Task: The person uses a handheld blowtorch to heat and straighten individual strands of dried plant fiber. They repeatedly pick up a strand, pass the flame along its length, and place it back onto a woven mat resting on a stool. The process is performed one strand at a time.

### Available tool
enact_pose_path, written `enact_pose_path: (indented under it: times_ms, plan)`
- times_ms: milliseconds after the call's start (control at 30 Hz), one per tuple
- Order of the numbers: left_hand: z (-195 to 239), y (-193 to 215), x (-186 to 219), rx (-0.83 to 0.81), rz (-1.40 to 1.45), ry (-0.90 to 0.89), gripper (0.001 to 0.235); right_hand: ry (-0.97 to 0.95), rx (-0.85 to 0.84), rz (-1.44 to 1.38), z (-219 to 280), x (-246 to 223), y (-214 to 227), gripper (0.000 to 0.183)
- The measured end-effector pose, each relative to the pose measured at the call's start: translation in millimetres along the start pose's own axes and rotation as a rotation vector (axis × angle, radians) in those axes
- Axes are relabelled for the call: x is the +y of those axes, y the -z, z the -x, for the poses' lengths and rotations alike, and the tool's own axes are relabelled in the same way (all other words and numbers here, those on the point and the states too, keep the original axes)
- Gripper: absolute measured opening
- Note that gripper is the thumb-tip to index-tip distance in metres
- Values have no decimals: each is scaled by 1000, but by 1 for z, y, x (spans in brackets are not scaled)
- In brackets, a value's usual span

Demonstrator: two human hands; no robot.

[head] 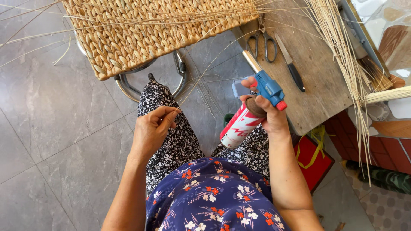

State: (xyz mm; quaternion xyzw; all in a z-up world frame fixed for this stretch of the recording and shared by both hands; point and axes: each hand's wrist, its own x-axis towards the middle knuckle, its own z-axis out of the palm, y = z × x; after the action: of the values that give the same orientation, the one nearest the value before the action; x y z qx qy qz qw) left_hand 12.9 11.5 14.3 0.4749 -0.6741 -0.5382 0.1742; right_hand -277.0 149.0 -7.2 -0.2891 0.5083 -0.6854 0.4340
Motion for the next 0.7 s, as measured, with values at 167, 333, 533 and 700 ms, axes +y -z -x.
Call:
enact_pose_path:
  times_ms: [167,333,533,700]
  plan:
    - [10,-1,-8,-143,68,6,20,-81,-153,43,12,-2,-9,89]
    - [21,7,-18,-295,0,-66,21,-117,-217,-7,10,11,-30,87]
    - [28,24,-23,-392,-161,119,23,-73,-238,11,6,15,-35,82]
    - [13,-2,-14,-350,106,58,35,-81,-347,138,11,22,-48,80]
